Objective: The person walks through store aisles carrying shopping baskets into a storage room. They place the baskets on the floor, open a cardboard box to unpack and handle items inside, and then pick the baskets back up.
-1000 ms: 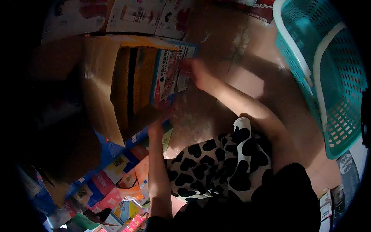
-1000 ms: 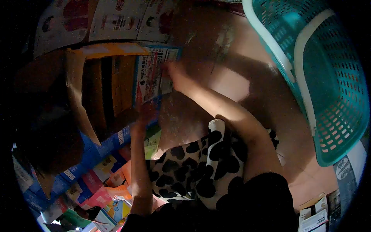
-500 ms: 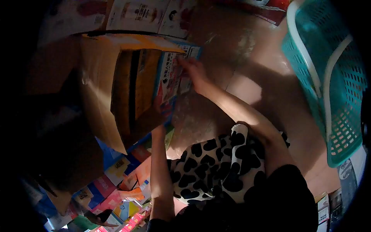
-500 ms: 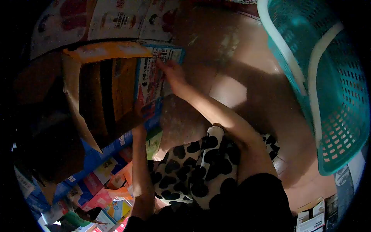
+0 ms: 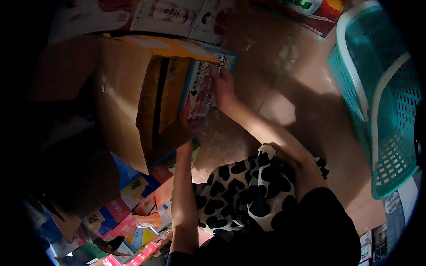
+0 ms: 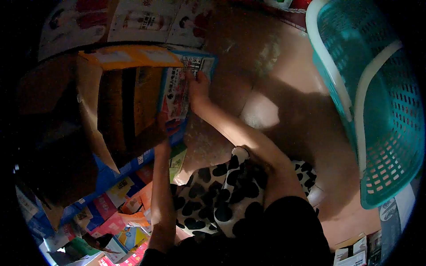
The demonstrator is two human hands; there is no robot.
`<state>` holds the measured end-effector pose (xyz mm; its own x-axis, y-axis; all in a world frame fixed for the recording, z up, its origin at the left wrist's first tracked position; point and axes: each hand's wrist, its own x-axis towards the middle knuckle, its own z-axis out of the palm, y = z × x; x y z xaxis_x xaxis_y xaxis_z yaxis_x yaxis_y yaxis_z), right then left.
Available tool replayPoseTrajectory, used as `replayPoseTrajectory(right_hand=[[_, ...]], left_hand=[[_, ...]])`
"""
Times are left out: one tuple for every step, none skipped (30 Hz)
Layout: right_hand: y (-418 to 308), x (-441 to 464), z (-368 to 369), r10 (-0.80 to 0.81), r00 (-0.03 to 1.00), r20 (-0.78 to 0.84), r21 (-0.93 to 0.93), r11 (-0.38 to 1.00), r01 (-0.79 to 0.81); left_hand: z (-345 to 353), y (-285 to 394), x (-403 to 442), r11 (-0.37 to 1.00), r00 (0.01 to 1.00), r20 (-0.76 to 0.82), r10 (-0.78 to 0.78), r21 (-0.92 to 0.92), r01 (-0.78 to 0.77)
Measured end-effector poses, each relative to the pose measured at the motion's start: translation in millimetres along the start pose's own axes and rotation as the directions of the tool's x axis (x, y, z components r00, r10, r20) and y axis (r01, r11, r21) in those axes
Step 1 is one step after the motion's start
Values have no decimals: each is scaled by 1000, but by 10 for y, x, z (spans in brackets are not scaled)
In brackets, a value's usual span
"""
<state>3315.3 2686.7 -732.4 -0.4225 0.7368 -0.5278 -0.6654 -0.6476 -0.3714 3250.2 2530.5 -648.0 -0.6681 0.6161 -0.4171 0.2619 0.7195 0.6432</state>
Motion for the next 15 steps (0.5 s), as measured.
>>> replayPoseTrajectory(right_hand=[[-33,-21,-13,-50,997,52,21,999,49],[-65,-30,-27,-56,997,50,19,998,55],[-98,-33,-53,-64,996,57,-137,988,71],[-123,-32,-65,-69,995,66,-291,953,86],[-126,-43,-67,-70,995,65,-292,953,86],[-143,-54,-60,-98,992,73,-249,962,113],[-141,-74,-45,-124,989,80,-205,969,138],[-142,-102,-43,-121,989,79,-205,969,135],[-242,-162,-13,-103,990,92,-216,969,121],[-332,-225,-9,-84,991,106,-232,967,107],[-369,-312,-8,-77,992,96,-233,968,97],[-424,-326,20,-17,995,101,-136,990,31],[-476,-348,41,42,992,115,-45,998,-38],[-527,-440,11,45,992,115,-58,998,-39],[-584,-573,-53,-5,980,200,-182,982,42]], left_hand=[[6,13,-1,1000,1000,2,-1,-8,1],[7,21,0,1000,1000,1,-8,-15,8],[10,35,7,1000,1000,2,-15,-21,15],[16,45,8,999,1000,2,-21,-26,21],[20,51,8,999,1000,3,-27,-27,27],[18,61,3,999,999,4,-32,-29,33],[21,81,-14,998,999,6,-43,-39,43],[8,30,-10,999,999,0,-42,-31,42],[-12,-14,-3,999,1000,-1,-31,-16,31],[-20,-57,-8,1000,1000,-8,-26,-9,26],[-45,-99,-19,1000,1000,-6,-20,9,20],[-59,-122,-15,1000,1000,-11,-7,20,7],[-73,-142,-26,1000,1000,-16,3,31,-3],[-85,-170,-31,998,1000,-18,14,55,-13],[-114,-204,-45,997,999,-23,23,79,-21]])
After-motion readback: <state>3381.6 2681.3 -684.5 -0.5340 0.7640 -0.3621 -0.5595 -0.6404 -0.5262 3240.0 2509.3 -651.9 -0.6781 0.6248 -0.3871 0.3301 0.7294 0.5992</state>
